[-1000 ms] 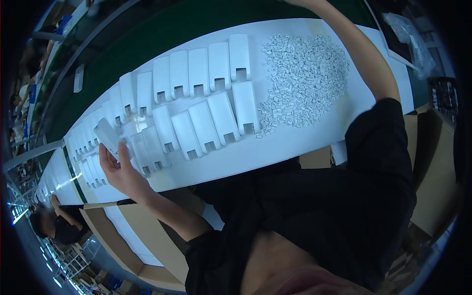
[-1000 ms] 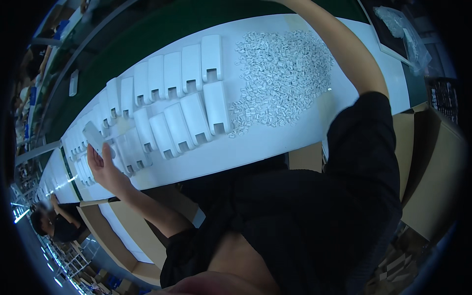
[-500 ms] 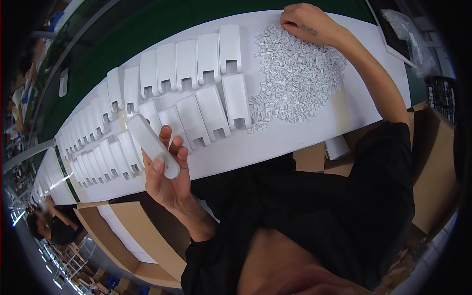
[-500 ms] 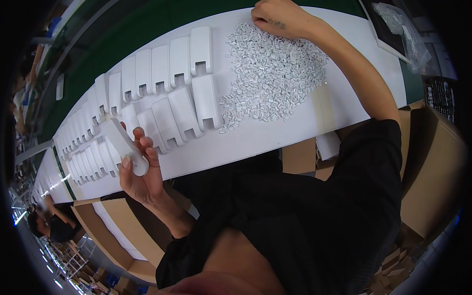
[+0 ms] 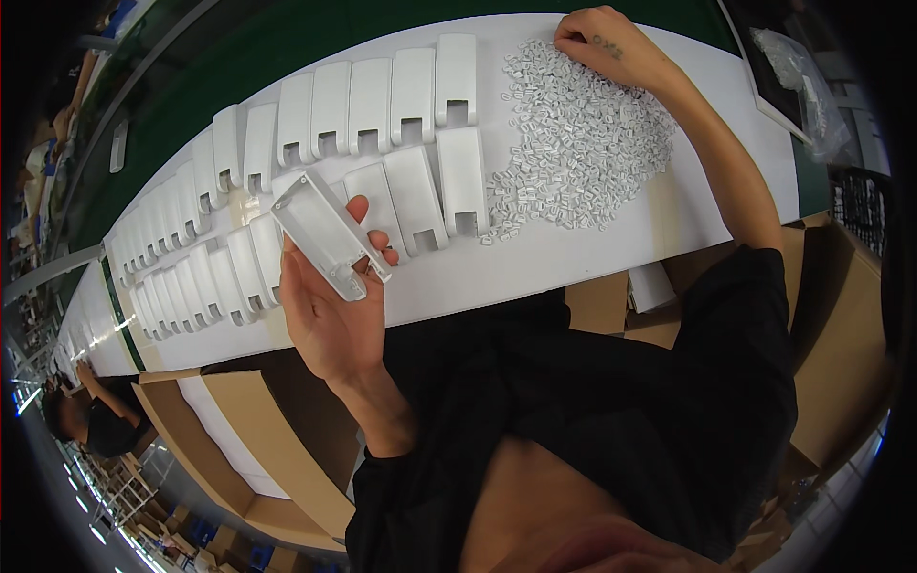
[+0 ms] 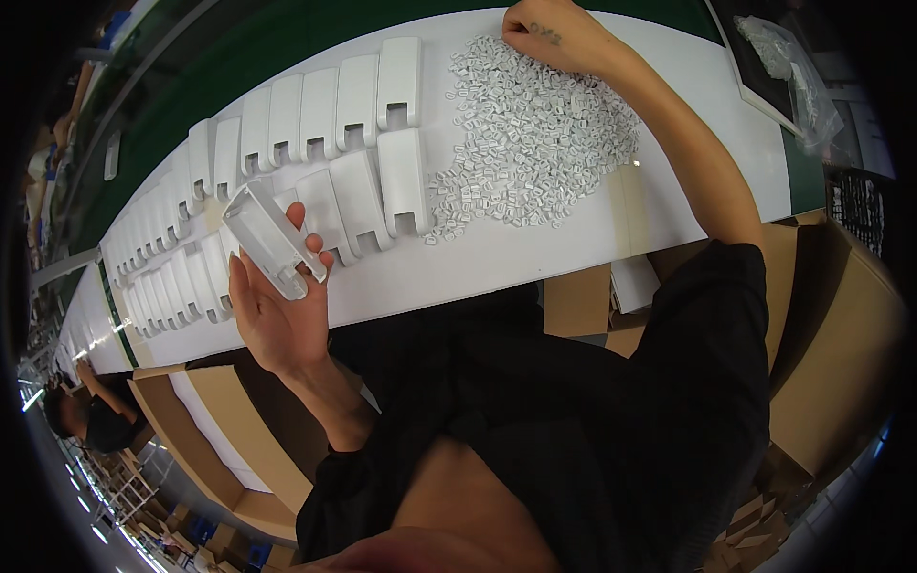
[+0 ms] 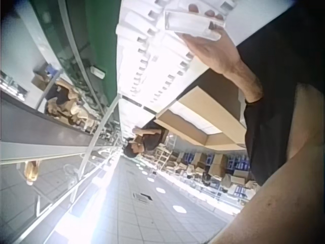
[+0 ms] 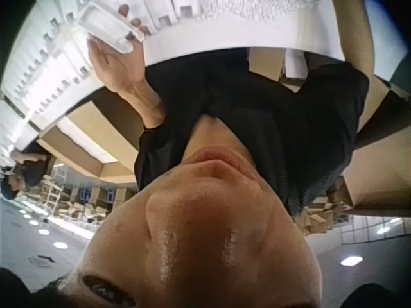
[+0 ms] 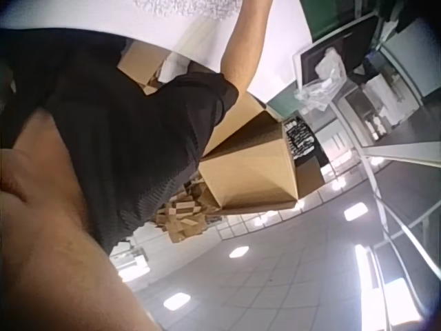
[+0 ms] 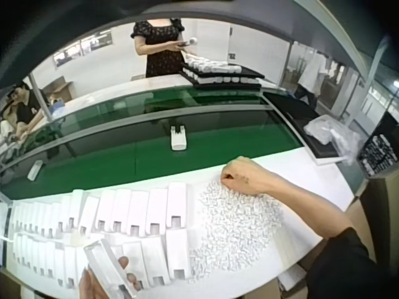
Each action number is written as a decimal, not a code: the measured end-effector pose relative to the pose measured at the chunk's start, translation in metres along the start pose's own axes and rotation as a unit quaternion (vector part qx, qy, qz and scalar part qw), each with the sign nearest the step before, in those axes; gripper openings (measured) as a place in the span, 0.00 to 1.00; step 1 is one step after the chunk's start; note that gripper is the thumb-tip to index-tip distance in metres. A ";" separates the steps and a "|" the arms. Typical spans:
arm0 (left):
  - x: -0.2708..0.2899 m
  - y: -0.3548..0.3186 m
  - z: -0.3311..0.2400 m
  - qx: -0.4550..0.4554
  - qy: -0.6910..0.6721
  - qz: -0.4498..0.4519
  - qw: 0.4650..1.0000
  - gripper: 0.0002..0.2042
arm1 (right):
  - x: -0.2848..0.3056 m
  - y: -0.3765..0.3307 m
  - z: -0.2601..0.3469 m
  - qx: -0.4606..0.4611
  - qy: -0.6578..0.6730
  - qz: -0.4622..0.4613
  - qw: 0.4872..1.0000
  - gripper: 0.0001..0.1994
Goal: The recorder picks up small white components, inserts them into white plastic enclosures, and then packs these finished units into a cardboard shipping box.
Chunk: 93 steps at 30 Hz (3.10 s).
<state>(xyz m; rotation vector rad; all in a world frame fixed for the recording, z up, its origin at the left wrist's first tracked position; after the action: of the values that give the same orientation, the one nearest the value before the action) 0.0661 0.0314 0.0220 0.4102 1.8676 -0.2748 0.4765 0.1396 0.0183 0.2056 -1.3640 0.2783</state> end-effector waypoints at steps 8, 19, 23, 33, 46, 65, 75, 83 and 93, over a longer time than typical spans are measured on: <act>-0.009 -0.006 0.002 -0.064 0.035 -0.156 0.985 0.27 | 0.007 0.005 0.003 -0.103 -0.015 0.071 0.992 0.13; 0.000 -0.010 0.004 -0.055 0.030 -0.167 0.984 0.27 | 0.008 0.006 0.008 -0.140 -0.003 0.069 0.988 0.13; -0.001 -0.011 0.005 -0.058 0.038 -0.168 0.983 0.27 | 0.007 0.009 0.008 -0.125 -0.006 0.052 0.991 0.13; -0.002 -0.012 0.005 -0.080 0.072 -0.200 0.974 0.26 | -0.002 0.001 -0.014 0.042 -0.098 -0.098 0.990 0.11; 0.001 -0.012 0.005 -0.103 0.069 -0.152 0.981 0.26 | -0.007 0.012 -0.040 0.058 -0.014 -0.031 0.998 0.11; -0.041 0.039 0.058 0.006 0.073 -0.130 0.989 0.19 | 0.011 -0.062 0.218 -0.147 0.570 -0.037 0.808 0.04; -0.038 0.039 0.064 0.041 0.067 -0.120 0.990 0.19 | -0.003 -0.071 0.214 -0.057 0.529 -0.034 0.846 0.03; -0.038 0.035 0.071 0.007 0.153 -0.115 0.981 0.20 | -0.008 -0.089 0.221 -0.154 0.654 0.012 0.740 0.03; -0.017 -0.005 0.040 0.043 0.136 -0.115 0.983 0.29 | -0.007 -0.082 0.169 0.176 0.200 -0.119 0.957 0.09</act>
<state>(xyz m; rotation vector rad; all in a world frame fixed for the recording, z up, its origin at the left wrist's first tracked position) 0.1038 0.0085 0.0245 0.3008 2.1822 -0.4773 0.3436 0.0099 0.0460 0.5754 -0.8705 0.3379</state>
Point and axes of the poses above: each hand's wrist, its own y-axis towards the middle knuckle, its own x-axis out of the back of the hand, z = x × y, the point moved 2 cm from there along y, towards the middle knuckle, and after that the axes turned 11 degrees about -y, right-handed, at the moved point
